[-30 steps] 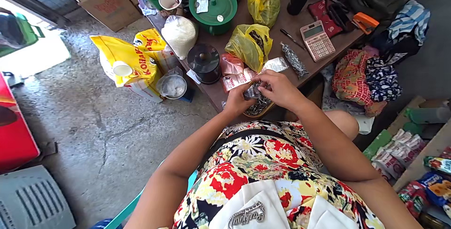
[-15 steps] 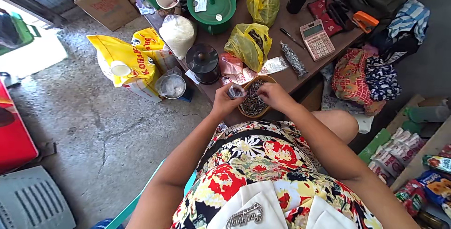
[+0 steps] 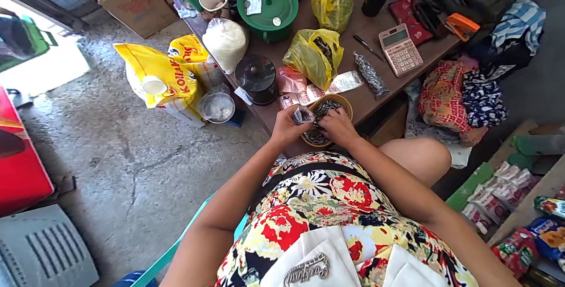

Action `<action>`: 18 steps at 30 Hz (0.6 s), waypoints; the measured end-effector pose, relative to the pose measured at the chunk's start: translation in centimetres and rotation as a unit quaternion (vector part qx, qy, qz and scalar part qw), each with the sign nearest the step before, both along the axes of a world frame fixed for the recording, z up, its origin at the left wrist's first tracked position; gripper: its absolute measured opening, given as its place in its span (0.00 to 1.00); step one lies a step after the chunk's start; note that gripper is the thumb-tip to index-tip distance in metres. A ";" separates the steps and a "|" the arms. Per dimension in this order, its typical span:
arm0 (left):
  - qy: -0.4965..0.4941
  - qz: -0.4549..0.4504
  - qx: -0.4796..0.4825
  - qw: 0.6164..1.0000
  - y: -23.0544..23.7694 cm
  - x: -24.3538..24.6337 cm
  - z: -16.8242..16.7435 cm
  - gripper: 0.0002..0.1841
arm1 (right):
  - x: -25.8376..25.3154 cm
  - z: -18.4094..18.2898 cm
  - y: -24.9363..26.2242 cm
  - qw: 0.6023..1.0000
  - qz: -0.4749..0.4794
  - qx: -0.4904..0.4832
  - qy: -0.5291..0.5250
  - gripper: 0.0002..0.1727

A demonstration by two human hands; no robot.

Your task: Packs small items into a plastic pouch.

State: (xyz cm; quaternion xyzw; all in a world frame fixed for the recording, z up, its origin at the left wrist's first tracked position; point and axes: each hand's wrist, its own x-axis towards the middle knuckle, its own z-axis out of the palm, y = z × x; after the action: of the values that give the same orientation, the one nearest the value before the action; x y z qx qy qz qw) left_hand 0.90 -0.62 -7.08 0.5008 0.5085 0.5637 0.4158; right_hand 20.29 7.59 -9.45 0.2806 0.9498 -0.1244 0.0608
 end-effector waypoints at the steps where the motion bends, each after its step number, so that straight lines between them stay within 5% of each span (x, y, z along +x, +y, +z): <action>1: 0.008 -0.005 -0.002 1.000 0.1 0.1 0.1 0.10 | 0.0 0.2 0.0 1.000 -0.009 -0.007 0.000 0.08; 11: 0.093 -0.039 -0.038 0.994 1.0 1.1 0.8 0.10 | 2.2 5.4 1.2 0.944 -0.197 -0.212 0.157 0.10; 18: 0.168 -0.058 -0.067 0.982 1.8 2.0 0.8 0.09 | 3.1 10.5 1.8 0.928 -0.235 -0.193 0.215 0.09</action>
State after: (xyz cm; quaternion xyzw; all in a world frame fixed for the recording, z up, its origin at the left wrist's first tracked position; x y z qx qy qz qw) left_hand 2.86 1.19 -6.26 0.5878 0.5778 0.4113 0.3891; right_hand 23.41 9.38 1.01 0.4448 0.8048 -0.3731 -0.1232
